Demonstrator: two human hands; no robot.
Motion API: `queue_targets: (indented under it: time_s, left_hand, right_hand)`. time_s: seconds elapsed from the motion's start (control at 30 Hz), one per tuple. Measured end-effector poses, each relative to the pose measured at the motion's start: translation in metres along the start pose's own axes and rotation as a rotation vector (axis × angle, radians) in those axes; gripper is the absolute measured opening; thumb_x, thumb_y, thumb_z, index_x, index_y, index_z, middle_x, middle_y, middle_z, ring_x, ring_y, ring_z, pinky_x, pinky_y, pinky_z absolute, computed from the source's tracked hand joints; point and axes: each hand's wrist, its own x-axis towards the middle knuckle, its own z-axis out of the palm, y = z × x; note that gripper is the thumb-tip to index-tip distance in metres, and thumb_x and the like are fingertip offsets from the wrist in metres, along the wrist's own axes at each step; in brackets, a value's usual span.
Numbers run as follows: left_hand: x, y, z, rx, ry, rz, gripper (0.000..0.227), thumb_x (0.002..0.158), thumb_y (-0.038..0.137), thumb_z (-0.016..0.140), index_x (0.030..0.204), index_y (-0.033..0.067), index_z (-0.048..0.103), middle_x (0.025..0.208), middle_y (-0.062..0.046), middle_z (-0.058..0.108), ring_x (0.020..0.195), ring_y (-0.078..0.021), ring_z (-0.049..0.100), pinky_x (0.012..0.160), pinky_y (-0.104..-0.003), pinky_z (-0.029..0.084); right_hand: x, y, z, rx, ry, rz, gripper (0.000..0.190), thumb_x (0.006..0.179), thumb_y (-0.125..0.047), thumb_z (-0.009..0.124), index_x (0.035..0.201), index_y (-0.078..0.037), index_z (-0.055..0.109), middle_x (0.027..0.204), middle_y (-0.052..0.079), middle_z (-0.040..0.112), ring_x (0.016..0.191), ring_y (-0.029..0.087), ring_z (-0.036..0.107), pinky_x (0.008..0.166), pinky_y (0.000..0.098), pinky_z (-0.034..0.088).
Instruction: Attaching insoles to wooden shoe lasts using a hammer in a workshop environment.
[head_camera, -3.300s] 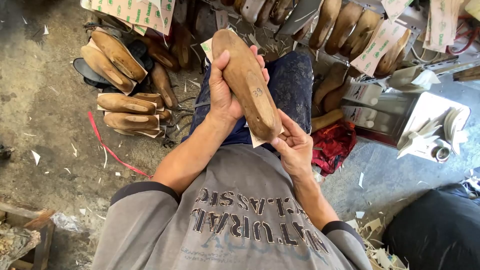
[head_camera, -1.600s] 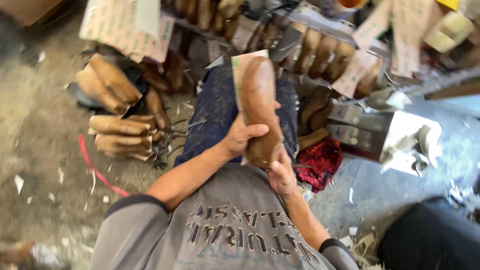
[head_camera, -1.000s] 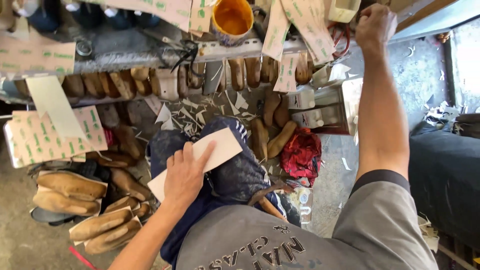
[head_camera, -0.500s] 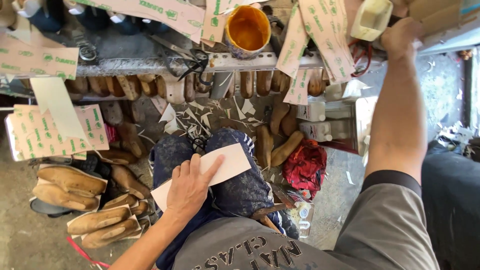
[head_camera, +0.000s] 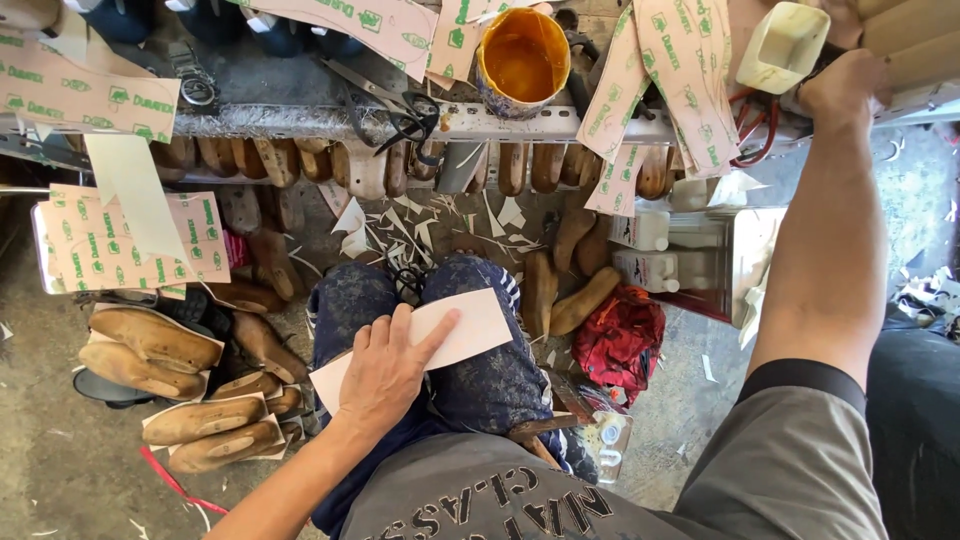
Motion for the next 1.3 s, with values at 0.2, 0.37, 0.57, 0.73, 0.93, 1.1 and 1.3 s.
queue_targets:
  time_s: [0.2, 0.37, 0.57, 0.73, 0.93, 1.1, 1.3]
  left_hand:
    - [0.002, 0.0, -0.003, 0.003, 0.003, 0.0, 0.081, 0.089, 0.004, 0.053, 0.159, 0.0401, 0.033, 0.122, -0.015, 0.051, 0.08, -0.0254, 0.051, 0.069, -0.037, 0.047]
    - [0.003, -0.001, -0.003, 0.001, -0.004, 0.007, 0.081, 0.089, 0.006, 0.053, 0.16, 0.0394, 0.032, 0.122, -0.015, 0.05, 0.08, -0.0261, 0.05, 0.068, -0.037, 0.047]
    - [0.003, -0.001, -0.004, -0.001, 0.016, 0.003, 0.08, 0.089, 0.006, 0.054, 0.158, 0.0389, 0.034, 0.121, -0.015, 0.05, 0.079, -0.0262, 0.05, 0.068, -0.037, 0.046]
    - [0.002, -0.001, -0.004, -0.008, 0.025, 0.006, 0.08, 0.089, 0.004, 0.053, 0.158, 0.0389, 0.035, 0.12, -0.014, 0.05, 0.079, -0.0259, 0.05, 0.068, -0.037, 0.047]
    - [0.003, -0.002, -0.002, -0.016, -0.009, 0.005, 0.079, 0.09, 0.009, 0.053, 0.159, 0.0397, 0.033, 0.124, -0.015, 0.051, 0.081, -0.0263, 0.051, 0.069, -0.038, 0.047]
    - [0.004, -0.003, -0.004, -0.011, -0.002, 0.006, 0.077, 0.09, 0.013, 0.056, 0.159, 0.0398, 0.034, 0.123, -0.015, 0.052, 0.081, -0.0262, 0.052, 0.07, -0.038, 0.047]
    - [0.003, -0.002, -0.001, -0.003, -0.001, 0.008, 0.078, 0.089, 0.012, 0.055, 0.158, 0.0407, 0.034, 0.124, -0.015, 0.051, 0.081, -0.0267, 0.053, 0.07, -0.039, 0.048]
  right_hand:
    - [0.006, -0.003, -0.002, -0.246, -0.056, -0.002, 0.047, 0.074, -0.035, 0.093, 0.095, 0.001, 0.072, 0.082, 0.013, 0.075, 0.069, 0.031, 0.074, 0.046, 0.0461, 0.062]
    - [-0.017, -0.006, -0.025, -0.19, -0.146, -0.083, 0.057, 0.094, -0.049, 0.084, 0.093, 0.006, 0.069, 0.078, 0.014, 0.066, 0.065, 0.031, 0.064, 0.046, 0.0438, 0.054]
    - [-0.012, 0.0, -0.015, -0.206, -0.085, -0.149, 0.034, 0.099, -0.038, 0.08, 0.09, -0.006, 0.073, 0.069, 0.004, 0.061, 0.054, 0.019, 0.053, 0.039, 0.0331, 0.041]
    - [-0.039, -0.01, -0.038, 0.159, 0.043, -0.241, 0.029, 0.086, -0.002, 0.083, 0.115, -0.007, 0.08, 0.094, 0.016, 0.078, 0.078, 0.03, 0.072, 0.062, 0.0397, 0.062]
    - [-0.026, -0.005, -0.027, -0.014, 0.039, -0.258, 0.017, 0.09, -0.015, 0.083, 0.107, -0.014, 0.085, 0.083, 0.007, 0.078, 0.068, 0.025, 0.072, 0.05, 0.0355, 0.057]
    - [-0.022, -0.005, -0.022, -0.174, -0.07, -0.203, 0.021, 0.104, -0.018, 0.067, 0.094, -0.001, 0.074, 0.074, 0.011, 0.066, 0.057, 0.023, 0.057, 0.046, 0.0349, 0.045]
    - [-0.023, -0.007, -0.022, -0.091, 0.068, -0.216, 0.01, 0.101, -0.017, 0.076, 0.099, -0.009, 0.081, 0.08, 0.008, 0.076, 0.061, 0.023, 0.067, 0.046, 0.035, 0.05]
